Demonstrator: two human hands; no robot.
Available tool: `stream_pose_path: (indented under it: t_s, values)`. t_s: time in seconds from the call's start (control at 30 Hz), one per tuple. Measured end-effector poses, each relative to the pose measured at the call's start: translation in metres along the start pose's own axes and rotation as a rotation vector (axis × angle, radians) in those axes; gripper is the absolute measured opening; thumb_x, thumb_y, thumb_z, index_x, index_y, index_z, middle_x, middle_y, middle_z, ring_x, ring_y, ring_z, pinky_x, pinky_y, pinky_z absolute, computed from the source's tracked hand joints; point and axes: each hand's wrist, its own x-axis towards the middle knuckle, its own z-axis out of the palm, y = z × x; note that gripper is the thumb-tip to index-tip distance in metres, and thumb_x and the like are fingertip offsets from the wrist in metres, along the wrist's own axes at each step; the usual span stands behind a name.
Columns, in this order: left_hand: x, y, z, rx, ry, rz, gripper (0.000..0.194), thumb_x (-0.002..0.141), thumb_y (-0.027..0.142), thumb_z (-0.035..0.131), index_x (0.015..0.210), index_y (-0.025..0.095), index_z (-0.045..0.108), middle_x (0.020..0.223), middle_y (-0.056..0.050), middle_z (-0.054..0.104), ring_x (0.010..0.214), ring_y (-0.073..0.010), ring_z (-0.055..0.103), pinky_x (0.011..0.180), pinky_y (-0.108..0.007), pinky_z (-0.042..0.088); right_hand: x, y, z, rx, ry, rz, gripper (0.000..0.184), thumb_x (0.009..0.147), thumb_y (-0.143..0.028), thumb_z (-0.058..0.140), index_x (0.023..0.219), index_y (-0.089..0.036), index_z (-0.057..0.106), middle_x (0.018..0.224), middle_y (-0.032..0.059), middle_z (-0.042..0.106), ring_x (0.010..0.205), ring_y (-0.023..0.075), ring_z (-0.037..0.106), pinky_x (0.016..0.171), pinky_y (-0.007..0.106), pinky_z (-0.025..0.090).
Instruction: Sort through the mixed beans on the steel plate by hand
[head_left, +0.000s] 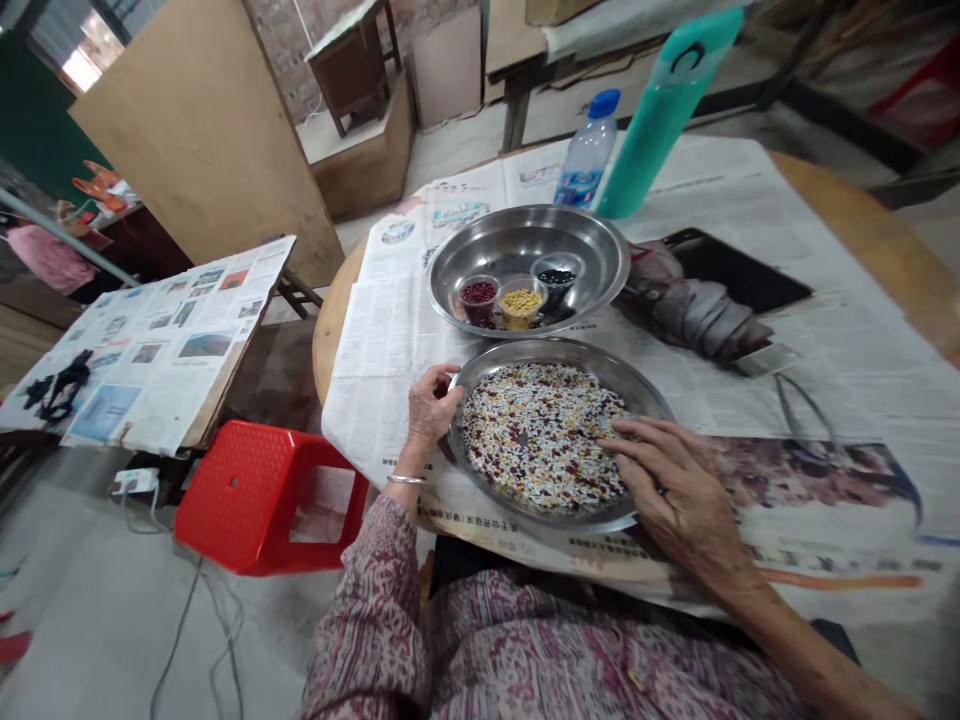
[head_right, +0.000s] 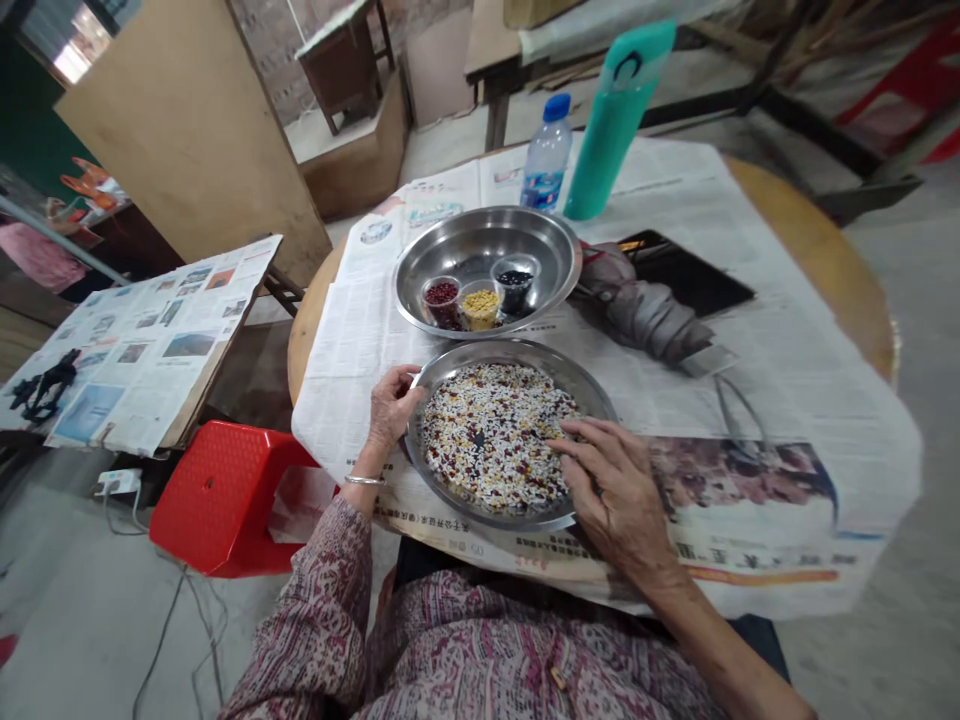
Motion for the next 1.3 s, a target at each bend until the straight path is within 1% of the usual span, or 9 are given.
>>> stream_pose_path:
  t_s: [0.13,0.37,0.57,0.77,1.0,1.1,1.3]
  values:
    - [-0.0009,0.001,0.001,-0.009,0.009,0.001,0.026,0.073,0.009,0.065,0.096,0.017,0.071,0.064,0.009,0.051,0.058,-0.0075,0.044,0.06,-0.021,0.037,-0.0001,0.0026,0.0009,-0.012,0.023,-0.042,0.025,0.098,-0.032,0.05,0.098,-0.023,0.073,0.112,0.0103,0.075,0.117,0.0284,0.063,0.107,0.051,0.048]
    - [-0.002,0.003,0.0021,0.011,0.021,-0.022,0.026,0.073,0.008,0.064,0.095,0.017,0.071,0.064,0.009,0.05,0.059,-0.0076,0.045,0.062,-0.021,0.038,-0.0004,0.0045,0.0018,-0.007,0.012,-0.026,0.026,0.098,-0.034,0.049,0.096,-0.024,0.073,0.111,0.0087,0.075,0.116,0.0283,0.063,0.108,0.051,0.048]
    - [-0.003,0.0027,0.0017,0.0,0.015,0.002,0.026,0.072,0.007,0.064,0.096,0.017,0.071,0.064,0.009,0.049,0.059,-0.0071,0.044,0.061,-0.021,0.037,-0.0021,0.0079,0.0037,-0.025,0.037,-0.08,0.026,0.099,-0.034,0.049,0.097,-0.024,0.073,0.11,0.0093,0.075,0.118,0.0294,0.063,0.107,0.052,0.048]
    - [-0.0029,0.0034,0.0023,0.014,0.015,-0.01,0.025,0.072,0.007,0.065,0.095,0.017,0.07,0.064,0.01,0.049,0.058,-0.0068,0.044,0.061,-0.02,0.037,-0.0021,0.0086,0.0033,-0.028,0.043,-0.125,0.026,0.1,-0.031,0.049,0.097,-0.021,0.073,0.109,0.0117,0.075,0.115,0.0303,0.063,0.105,0.053,0.048]
    - [-0.0018,0.0023,0.0003,0.018,-0.001,-0.012,0.026,0.074,0.011,0.065,0.098,0.018,0.07,0.066,0.008,0.05,0.059,-0.0074,0.045,0.06,-0.02,0.037,-0.001,0.0036,0.0025,-0.037,0.05,-0.089,0.022,0.1,-0.029,0.051,0.1,-0.023,0.073,0.109,0.0099,0.075,0.115,0.0291,0.063,0.103,0.051,0.049]
    - [-0.0002,-0.0002,-0.0007,0.011,0.004,0.006,0.025,0.074,0.013,0.066,0.098,0.018,0.07,0.066,0.008,0.051,0.06,-0.0078,0.045,0.061,-0.02,0.037,-0.0005,0.0014,0.0023,-0.019,0.041,-0.06,0.021,0.099,-0.027,0.052,0.102,-0.024,0.073,0.113,0.0083,0.074,0.119,0.0289,0.061,0.105,0.051,0.049]
    - [0.0014,-0.0031,-0.0019,-0.022,-0.02,0.013,0.024,0.075,0.018,0.069,0.099,0.018,0.07,0.066,0.007,0.053,0.061,-0.0083,0.046,0.061,-0.021,0.038,-0.0004,-0.0004,0.0016,-0.007,0.038,-0.052,0.02,0.098,-0.022,0.053,0.104,-0.024,0.072,0.118,0.0081,0.073,0.123,0.0294,0.059,0.106,0.052,0.048]
